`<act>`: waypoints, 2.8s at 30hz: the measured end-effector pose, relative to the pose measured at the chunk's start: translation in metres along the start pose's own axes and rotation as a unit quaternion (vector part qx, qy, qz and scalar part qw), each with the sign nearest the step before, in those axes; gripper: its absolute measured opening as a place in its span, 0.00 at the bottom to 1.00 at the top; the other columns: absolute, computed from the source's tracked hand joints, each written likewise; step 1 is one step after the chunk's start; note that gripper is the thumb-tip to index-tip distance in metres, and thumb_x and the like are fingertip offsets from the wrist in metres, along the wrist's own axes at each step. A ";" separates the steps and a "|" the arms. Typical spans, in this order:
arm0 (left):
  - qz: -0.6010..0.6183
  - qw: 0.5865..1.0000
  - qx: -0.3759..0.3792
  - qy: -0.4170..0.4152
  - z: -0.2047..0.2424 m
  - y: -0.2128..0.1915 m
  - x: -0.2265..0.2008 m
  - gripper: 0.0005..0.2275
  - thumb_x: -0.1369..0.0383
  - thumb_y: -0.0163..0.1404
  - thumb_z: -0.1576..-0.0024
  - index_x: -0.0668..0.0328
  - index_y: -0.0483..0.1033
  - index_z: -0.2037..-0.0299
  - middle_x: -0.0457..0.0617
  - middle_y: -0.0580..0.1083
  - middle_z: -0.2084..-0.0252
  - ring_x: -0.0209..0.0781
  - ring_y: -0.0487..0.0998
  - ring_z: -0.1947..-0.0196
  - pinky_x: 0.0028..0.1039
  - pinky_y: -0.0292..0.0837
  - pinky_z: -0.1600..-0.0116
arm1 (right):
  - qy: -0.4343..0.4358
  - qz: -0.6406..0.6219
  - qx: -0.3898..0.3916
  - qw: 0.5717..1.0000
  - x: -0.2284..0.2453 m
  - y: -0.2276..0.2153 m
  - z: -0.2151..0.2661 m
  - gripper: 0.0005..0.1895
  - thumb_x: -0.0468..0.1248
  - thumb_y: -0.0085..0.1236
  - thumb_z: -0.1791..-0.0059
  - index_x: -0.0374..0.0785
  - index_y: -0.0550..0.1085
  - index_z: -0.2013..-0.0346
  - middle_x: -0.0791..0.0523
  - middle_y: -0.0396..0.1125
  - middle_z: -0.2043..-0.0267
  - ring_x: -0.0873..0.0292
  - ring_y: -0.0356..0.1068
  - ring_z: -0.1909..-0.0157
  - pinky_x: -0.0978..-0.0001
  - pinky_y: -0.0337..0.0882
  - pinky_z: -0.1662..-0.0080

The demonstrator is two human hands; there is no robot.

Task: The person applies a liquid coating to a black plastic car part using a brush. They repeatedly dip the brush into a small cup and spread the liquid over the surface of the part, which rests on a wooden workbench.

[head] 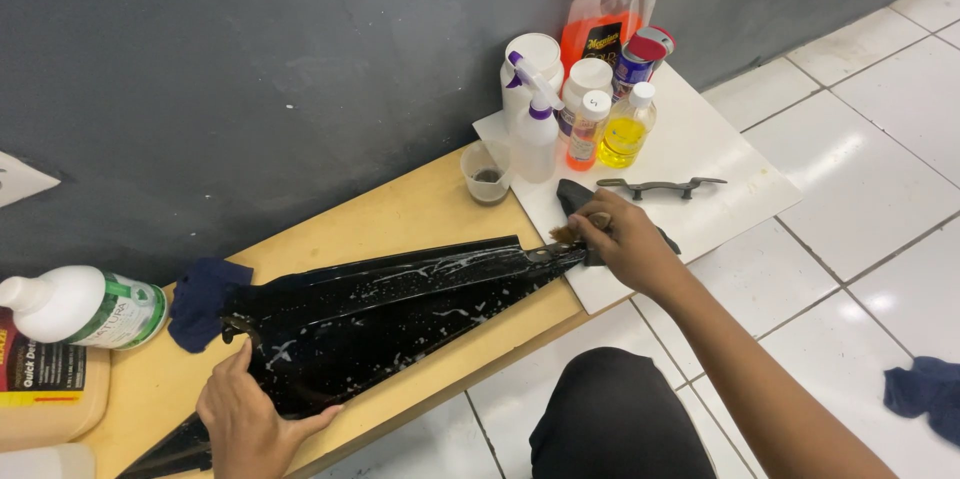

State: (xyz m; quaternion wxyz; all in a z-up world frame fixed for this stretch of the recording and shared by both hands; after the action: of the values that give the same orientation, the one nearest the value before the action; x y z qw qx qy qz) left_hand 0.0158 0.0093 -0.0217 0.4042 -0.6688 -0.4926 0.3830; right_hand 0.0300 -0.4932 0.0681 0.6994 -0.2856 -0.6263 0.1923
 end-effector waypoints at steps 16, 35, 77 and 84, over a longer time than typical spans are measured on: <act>-0.002 1.000 0.019 -0.014 -0.002 -0.004 -0.003 0.66 0.37 0.67 0.80 0.75 0.57 0.31 0.62 0.66 0.38 0.59 0.67 0.36 0.53 0.62 0.35 | 0.114 -0.244 0.006 0.963 0.009 0.004 0.002 0.15 0.40 0.50 0.43 0.34 0.80 0.65 0.52 0.75 0.72 0.62 0.73 0.71 0.74 0.73 0.66; -0.009 1.000 0.012 -0.014 -0.001 -0.007 -0.005 0.66 0.37 0.67 0.80 0.74 0.58 0.30 0.61 0.67 0.38 0.59 0.67 0.36 0.52 0.62 0.35 | 0.077 -0.126 -0.015 0.989 0.001 -0.004 0.009 0.15 0.40 0.49 0.44 0.35 0.80 0.66 0.54 0.71 0.68 0.60 0.70 0.68 0.69 0.72 0.63; 0.005 0.999 0.034 -0.011 -0.001 -0.008 -0.007 0.63 0.37 0.68 0.75 0.73 0.56 0.31 0.57 0.65 0.36 0.54 0.66 0.37 0.53 0.60 0.35 | 0.065 -0.146 -0.065 0.985 -0.017 0.004 0.013 0.14 0.37 0.51 0.43 0.31 0.78 0.65 0.54 0.70 0.67 0.58 0.73 0.71 0.70 0.71 0.64; -0.014 1.000 0.017 0.004 0.002 0.001 -0.002 0.66 0.34 0.68 0.78 0.70 0.57 0.30 0.56 0.65 0.38 0.53 0.67 0.38 0.48 0.60 0.35 | -0.028 -0.079 -0.103 0.991 0.017 0.015 0.019 0.13 0.41 0.52 0.44 0.38 0.80 0.64 0.59 0.67 0.66 0.62 0.72 0.67 0.70 0.68 0.63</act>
State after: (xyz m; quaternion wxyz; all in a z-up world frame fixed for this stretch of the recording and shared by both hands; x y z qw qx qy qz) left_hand 0.0142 0.0076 -0.0228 0.4230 -0.6562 -0.4935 0.3834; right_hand 0.0145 -0.4686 0.0724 0.6614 -0.3001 -0.6828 0.0788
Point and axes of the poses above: each hand's wrist, its own z-axis away from the middle knuckle, its own y-axis out of the palm, x = y × z, the point moved 1 cm from there along -z, towards the middle knuckle
